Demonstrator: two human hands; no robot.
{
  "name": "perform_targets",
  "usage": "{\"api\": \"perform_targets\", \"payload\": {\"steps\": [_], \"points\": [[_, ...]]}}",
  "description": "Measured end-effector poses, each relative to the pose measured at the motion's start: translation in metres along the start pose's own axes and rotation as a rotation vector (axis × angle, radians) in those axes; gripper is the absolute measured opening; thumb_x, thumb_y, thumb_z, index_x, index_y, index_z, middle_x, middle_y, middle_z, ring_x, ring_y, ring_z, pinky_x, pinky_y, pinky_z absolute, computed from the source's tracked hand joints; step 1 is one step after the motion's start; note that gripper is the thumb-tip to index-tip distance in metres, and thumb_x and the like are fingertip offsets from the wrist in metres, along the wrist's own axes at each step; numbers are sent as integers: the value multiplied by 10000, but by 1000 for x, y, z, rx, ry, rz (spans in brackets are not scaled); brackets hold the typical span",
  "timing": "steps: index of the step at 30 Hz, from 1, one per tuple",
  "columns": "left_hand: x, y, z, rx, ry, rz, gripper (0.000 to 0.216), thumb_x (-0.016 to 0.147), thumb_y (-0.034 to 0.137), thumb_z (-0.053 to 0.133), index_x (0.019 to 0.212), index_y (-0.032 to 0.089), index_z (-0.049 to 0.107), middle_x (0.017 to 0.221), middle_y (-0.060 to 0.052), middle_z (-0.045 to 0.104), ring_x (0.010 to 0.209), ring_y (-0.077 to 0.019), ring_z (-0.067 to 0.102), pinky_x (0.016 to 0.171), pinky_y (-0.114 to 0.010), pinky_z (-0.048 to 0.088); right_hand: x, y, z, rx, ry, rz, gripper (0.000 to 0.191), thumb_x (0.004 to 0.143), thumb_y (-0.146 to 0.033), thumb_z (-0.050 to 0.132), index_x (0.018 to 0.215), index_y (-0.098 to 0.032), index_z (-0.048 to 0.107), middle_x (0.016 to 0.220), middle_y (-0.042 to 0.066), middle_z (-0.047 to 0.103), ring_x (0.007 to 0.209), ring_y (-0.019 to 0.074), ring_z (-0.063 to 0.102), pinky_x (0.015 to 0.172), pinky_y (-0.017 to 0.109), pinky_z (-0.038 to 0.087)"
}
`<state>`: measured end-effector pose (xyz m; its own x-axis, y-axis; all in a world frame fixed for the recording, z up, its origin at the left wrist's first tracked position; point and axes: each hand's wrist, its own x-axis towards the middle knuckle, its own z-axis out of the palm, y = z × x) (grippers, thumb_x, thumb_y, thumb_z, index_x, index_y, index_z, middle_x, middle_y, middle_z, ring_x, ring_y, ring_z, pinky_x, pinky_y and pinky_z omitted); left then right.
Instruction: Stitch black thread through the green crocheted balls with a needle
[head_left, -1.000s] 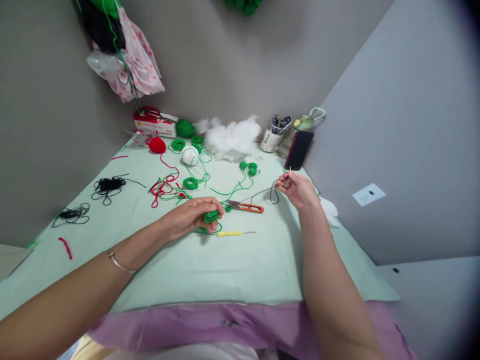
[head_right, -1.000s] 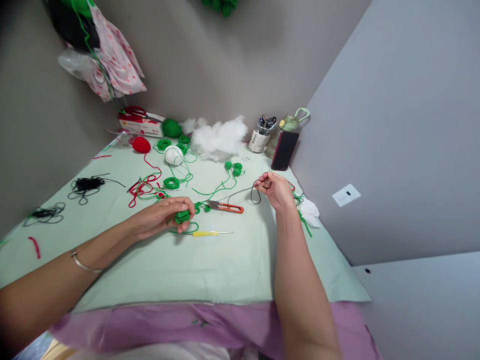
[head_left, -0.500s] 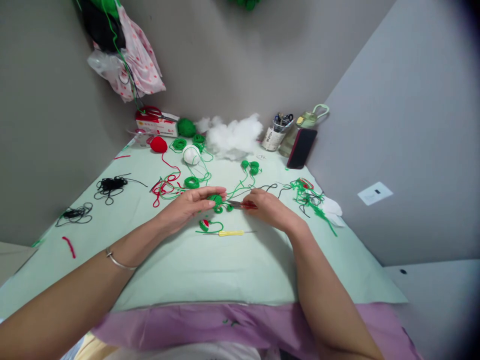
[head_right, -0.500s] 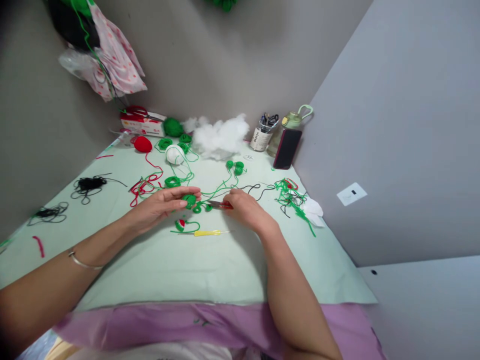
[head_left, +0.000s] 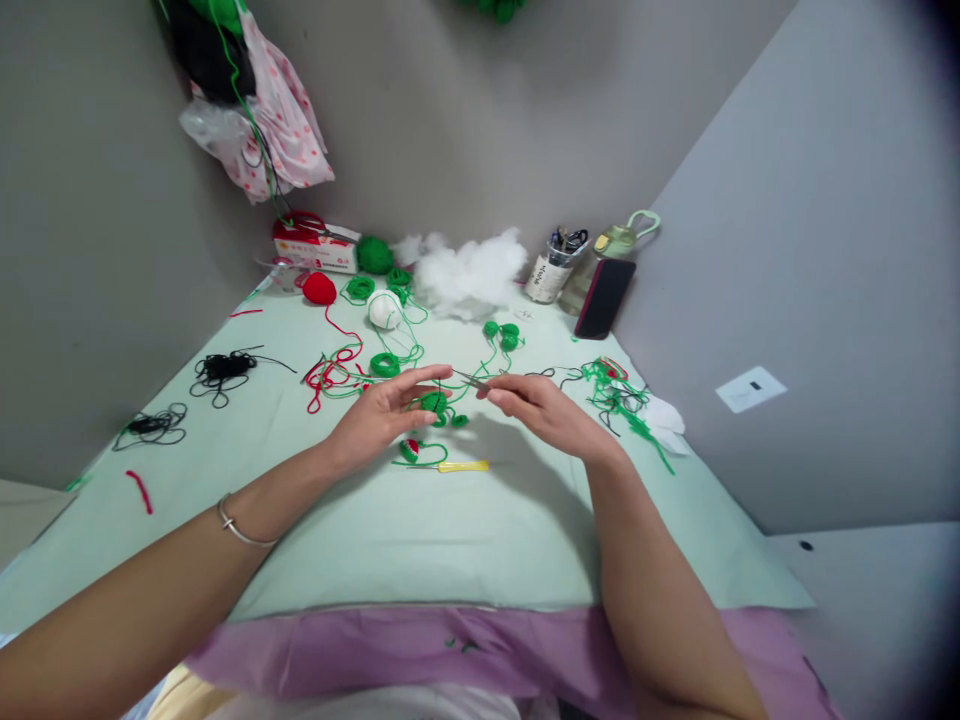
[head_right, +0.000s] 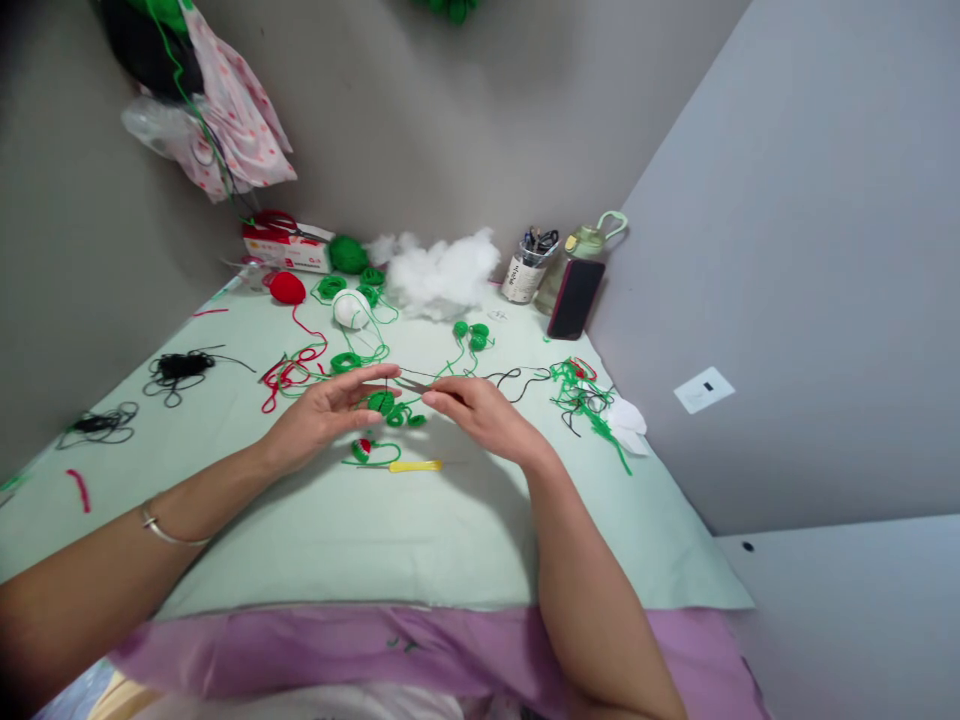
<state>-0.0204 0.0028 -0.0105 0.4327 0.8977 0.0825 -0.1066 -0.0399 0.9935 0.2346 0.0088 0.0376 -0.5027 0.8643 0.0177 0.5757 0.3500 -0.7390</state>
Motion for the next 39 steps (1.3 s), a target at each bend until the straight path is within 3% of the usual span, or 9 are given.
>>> {"api": "perform_targets", "payload": {"steps": [4,9,15,21,26,28,33,39], "points": [[0,-1,0,-11,3,1,550,824,210,765,1354,283,641,1470,-79,568,1279,-275,588,823,-271,572,7,-4,18,-62,-17,-6,396,1000,-489,470,811,-178,628,699,-16,479,640,125,377,601,271,295],[0,2,2,-17,6,1,549,827,209,764,1357,269,636,1476,-82,564,1289,-276,584,845,-279,568,5,-7,16,-81,-9,29,408,992,-504,479,779,-184,616,673,-30,421,615,117,323,575,275,256],[0,1,2,-9,5,-4,556,827,207,760,1363,265,628,1475,-82,563,1290,-269,584,850,-274,567,4,-10,15,-81,-24,52,399,980,-486,505,824,-167,686,660,-23,469,610,115,345,582,272,273],[1,-7,0,-13,-42,12,608,817,272,777,1399,242,604,1434,-122,597,1298,-321,574,945,-387,561,7,-9,20,-52,-37,36,393,983,-467,510,863,-149,707,715,-8,546,643,115,379,607,268,287],[0,-8,-1,-20,-52,18,586,825,259,771,1390,258,612,1423,-103,608,1314,-310,561,968,-390,552,8,-7,21,13,-53,48,402,973,-481,516,815,-149,679,687,-20,483,639,114,349,599,269,269],[-1,-7,-1,-28,-57,17,574,832,244,766,1384,264,613,1430,-91,602,1319,-296,557,939,-352,561,8,-6,21,50,-62,59,408,965,-492,525,797,-150,669,673,-28,446,634,112,330,589,270,254],[-2,-7,0,-26,-88,-56,649,842,270,752,1453,244,536,1355,-130,642,1239,-325,598,650,-272,583,10,-2,22,135,-82,77,413,939,-509,559,777,-147,672,672,-32,429,636,109,325,587,271,242],[-4,-4,2,-30,-96,-66,660,835,254,752,1457,232,531,1338,-139,656,1208,-315,614,667,-276,567,11,1,19,202,-104,72,392,929,-494,582,791,-143,688,657,-37,412,645,108,324,603,268,244]]}}
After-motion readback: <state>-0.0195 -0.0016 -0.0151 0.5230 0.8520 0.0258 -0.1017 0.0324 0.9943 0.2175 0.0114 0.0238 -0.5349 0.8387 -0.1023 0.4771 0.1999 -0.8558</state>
